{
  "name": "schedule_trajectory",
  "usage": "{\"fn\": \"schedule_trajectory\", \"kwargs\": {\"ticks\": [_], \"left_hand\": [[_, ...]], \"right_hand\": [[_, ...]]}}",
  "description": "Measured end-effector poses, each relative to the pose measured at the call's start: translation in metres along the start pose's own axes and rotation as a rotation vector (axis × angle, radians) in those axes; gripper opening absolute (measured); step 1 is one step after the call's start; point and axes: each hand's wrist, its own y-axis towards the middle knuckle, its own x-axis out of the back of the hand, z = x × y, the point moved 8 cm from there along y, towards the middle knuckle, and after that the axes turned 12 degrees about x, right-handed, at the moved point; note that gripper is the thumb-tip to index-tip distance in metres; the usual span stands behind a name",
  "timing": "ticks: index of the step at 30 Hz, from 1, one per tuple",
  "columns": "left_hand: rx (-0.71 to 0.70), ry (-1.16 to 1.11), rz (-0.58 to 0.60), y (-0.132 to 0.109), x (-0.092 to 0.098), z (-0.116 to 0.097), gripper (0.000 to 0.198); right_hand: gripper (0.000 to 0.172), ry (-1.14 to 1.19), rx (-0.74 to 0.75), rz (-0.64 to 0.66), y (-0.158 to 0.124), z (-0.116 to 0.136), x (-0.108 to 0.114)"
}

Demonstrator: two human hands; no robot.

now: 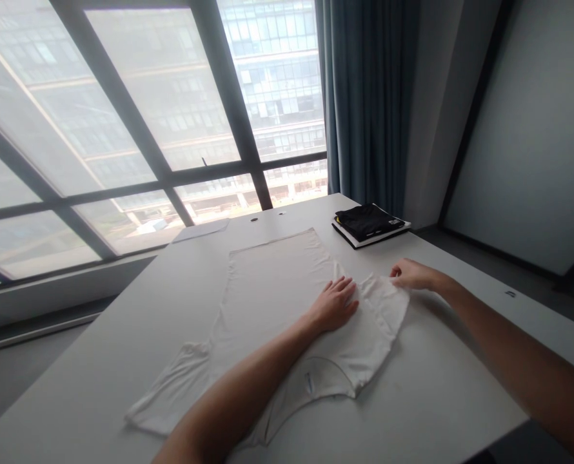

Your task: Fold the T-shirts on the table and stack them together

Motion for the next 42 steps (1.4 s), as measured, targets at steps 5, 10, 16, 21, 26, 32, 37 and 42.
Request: {"fn": "schedule_trajectory", "kwargs": {"ticks": [5,10,16,21,26,32,37,42], "left_hand": [[0.162,-0.386,-0.123,0.012,0.011,0.013,0.034],[0.459,-1.048,0.068,0.016,0.0,0.026,0.027],[0.633,-1.454,0.253,0.006,-0.004,0.026,0.053],[0.627,-1.208,0.149,0.004,0.007,0.035,0.064],[0.501,-0.987,0.137,0.003,0.016,0.024,0.048],[0.535,-1.027,0.222,0.0,0.016,0.018,0.08],[0.641,-0.967,0.263,-0.002,0.021,0.036,0.072],[0.59,-0.865,0.329,-0.003,0.029,0.044,0.073]], "right_hand": [[0.026,0.211,0.068,-0.223,-0.001,0.019,0.014],[0.03,0.341,0.2,-0.324,-0.014,0.062,0.008],[0.037,0.623,0.371,-0.13,-0.021,0.11,-0.041],[0.026,0.628,0.285,-0.217,-0.007,0.084,-0.038],[0.024,0.324,0.32,-0.381,0.008,0.053,-0.021],[0.032,0.244,0.444,-0.28,0.01,0.063,-0.042],[0.038,0.218,0.468,-0.214,0.01,0.071,-0.054],[0.038,0.107,0.49,-0.206,0.009,0.075,-0.056]]}}
